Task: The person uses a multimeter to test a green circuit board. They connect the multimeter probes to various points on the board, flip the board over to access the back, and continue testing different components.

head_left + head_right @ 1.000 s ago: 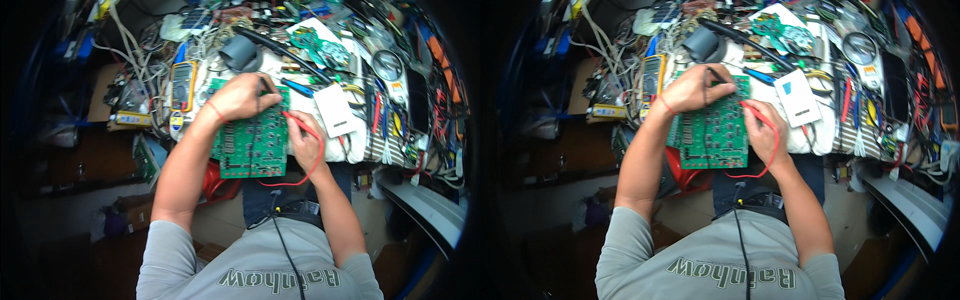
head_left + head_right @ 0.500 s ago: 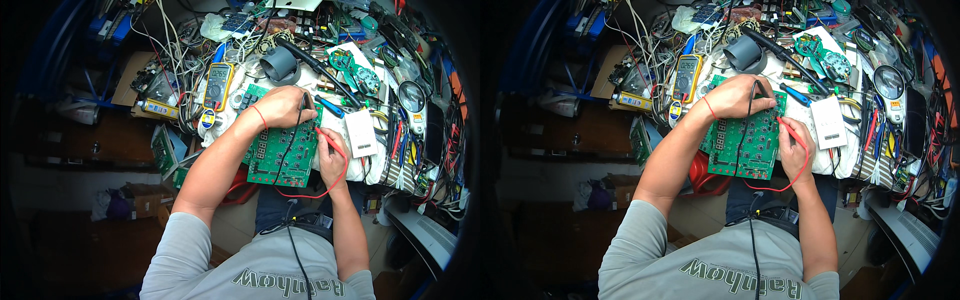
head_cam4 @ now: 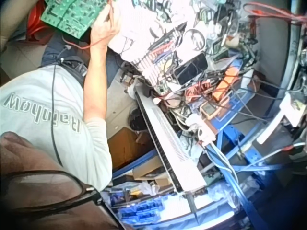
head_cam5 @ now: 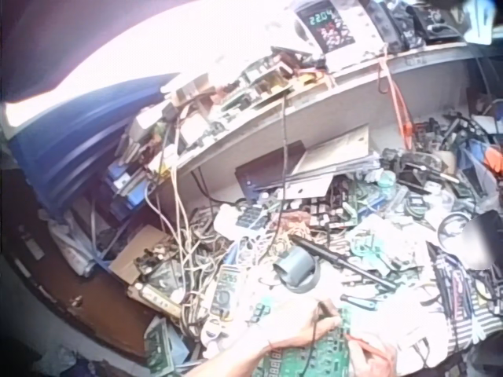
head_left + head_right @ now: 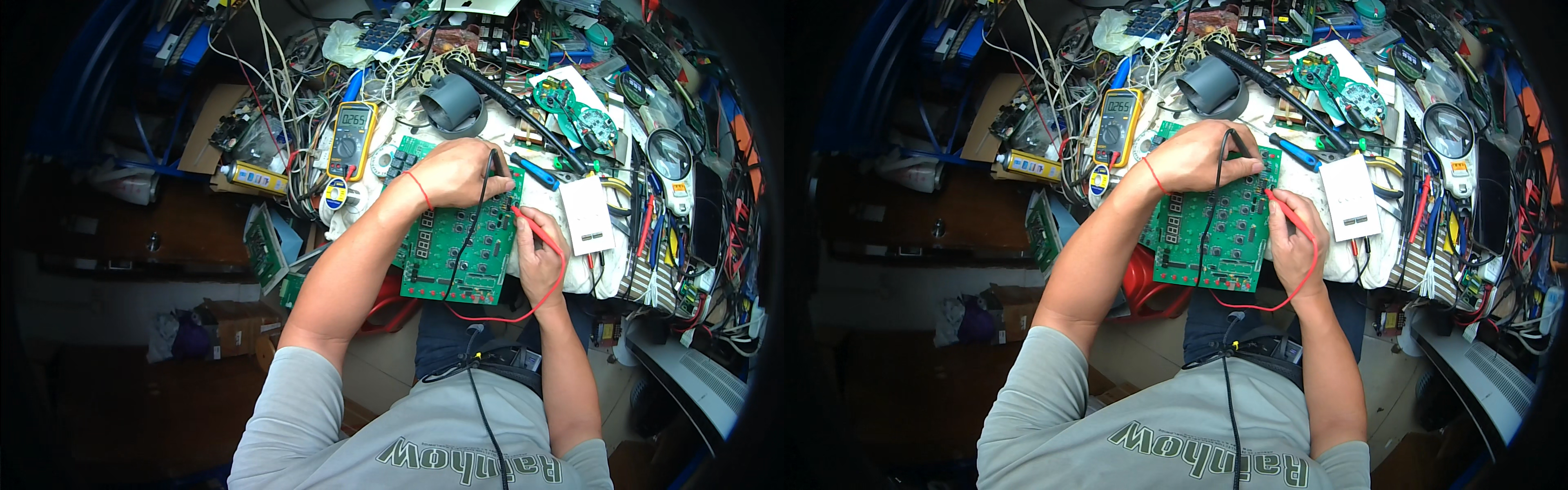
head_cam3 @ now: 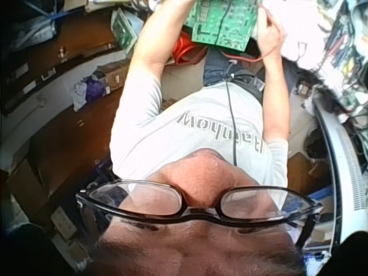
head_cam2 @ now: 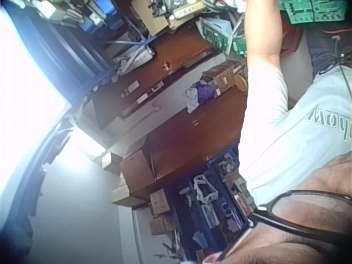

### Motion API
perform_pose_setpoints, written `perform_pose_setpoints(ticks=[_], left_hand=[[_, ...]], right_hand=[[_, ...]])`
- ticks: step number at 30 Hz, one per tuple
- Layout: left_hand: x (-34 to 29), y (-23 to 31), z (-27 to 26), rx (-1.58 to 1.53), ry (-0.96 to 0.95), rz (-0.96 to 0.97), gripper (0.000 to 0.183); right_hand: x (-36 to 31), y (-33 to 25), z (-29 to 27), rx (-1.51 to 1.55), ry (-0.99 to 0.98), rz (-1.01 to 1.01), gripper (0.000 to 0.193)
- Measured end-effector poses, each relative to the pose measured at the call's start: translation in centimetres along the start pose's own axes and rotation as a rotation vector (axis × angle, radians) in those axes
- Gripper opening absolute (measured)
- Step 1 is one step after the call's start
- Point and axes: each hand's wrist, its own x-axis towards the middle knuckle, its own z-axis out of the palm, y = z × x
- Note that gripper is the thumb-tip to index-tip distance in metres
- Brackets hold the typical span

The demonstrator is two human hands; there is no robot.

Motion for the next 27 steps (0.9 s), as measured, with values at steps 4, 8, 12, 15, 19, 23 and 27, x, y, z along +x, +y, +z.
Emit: perform_pose_setpoints(ticks=[4,8,12,15,19,23,27], left_hand=[[0.0,0.1,0.0,0.000,0.006,0.011,0.031],[0.1,0.0,0.0,0.036,-0.005,0.017,0.028],[0.1,0.0,0.0,0.036,0.000,0.013,0.029],[0.0,0.0,-0.1,0.019,-0.015,-0.010,0.029],[0.1,-0.2,-0.2,-0.014,-0.027,-0.027,0.030],[0.0,-0.4,-0.2,-0.075,-0.042,-0.060,0.024],[0.0,-0.8,-0.2,-0.164,-0.028,-0.004,0.033]], right_hand=[[0.0,0.0,0.1,0.005,0.005,-0.003,0.019],[0.0,0.1,0.0,0.034,-0.002,0.018,0.018],[0.0,0.0,0.0,0.019,-0.004,0.011,0.018],[0.0,-0.1,0.0,0.024,-0.004,0.011,0.018],[0.1,0.0,0.0,-0.015,0.012,-0.039,0.017],[-0.2,0.3,0.0,0.084,0.022,-0.029,0.018],[-0.3,0.9,-0.1,0.106,0.022,-0.040,0.020]])
